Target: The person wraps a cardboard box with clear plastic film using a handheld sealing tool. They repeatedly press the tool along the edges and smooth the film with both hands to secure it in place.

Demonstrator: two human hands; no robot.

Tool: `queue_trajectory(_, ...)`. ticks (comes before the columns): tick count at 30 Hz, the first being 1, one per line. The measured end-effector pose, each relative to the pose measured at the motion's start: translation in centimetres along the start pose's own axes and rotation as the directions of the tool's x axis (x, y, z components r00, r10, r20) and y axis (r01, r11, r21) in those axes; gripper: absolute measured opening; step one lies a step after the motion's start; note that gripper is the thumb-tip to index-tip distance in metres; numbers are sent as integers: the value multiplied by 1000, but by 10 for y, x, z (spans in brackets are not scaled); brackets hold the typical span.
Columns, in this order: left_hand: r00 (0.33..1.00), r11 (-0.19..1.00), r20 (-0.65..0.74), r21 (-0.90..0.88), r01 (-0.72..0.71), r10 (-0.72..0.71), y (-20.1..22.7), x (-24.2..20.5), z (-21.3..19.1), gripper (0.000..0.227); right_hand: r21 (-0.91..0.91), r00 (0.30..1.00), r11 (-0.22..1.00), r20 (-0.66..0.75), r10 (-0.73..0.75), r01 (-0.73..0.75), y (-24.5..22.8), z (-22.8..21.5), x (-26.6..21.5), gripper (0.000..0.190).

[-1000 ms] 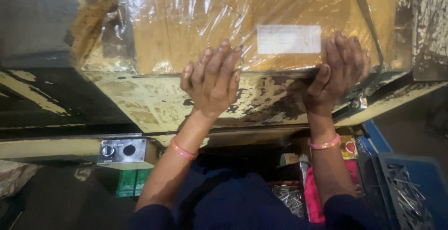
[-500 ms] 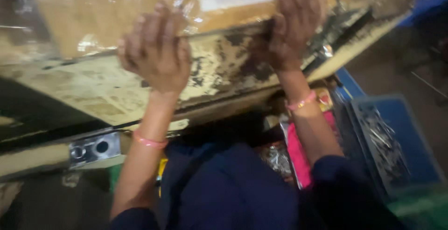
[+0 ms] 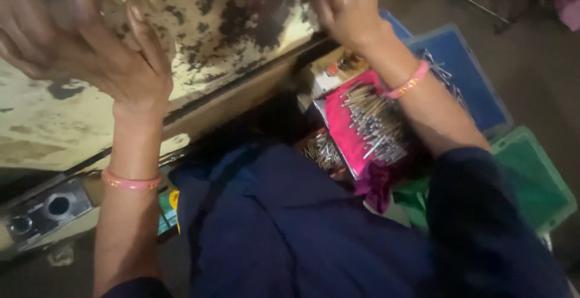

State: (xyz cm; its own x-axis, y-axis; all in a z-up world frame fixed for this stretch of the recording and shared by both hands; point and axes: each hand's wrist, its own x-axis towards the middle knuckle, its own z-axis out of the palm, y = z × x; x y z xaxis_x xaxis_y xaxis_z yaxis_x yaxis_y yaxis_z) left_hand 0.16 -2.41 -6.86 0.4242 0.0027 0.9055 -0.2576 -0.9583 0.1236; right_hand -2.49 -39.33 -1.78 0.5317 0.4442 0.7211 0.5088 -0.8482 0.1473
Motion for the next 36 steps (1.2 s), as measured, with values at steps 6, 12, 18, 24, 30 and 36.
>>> queue_trajectory(6,991,765,21,-637,-91,136,63,-8,10,38,9,661,971,734,156,-239,11,-29,-67,22)
queue_trajectory(12,893,658,359,-746,101,271,114,-22,17,39,-205,117,908,958,263,-365,37,37,-176,22)
queue_trajectory(18,796,501,550,-778,379,253,164,-29,61,43,-229,511,907,765,392,-353,55,91,-272,20)
queue_trajectory(24,821,429,525,-810,400,224,210,-38,79,45,-256,741,914,536,404,-314,44,102,-322,11)
queue_trajectory(30,776,484,584,-764,426,238,235,-39,98,50,-327,642,868,584,497,-374,43,108,-334,15)
queue_trajectory(36,633,550,736,-639,537,238,261,-36,117,51,-366,526,844,663,532,-393,54,104,-323,18)
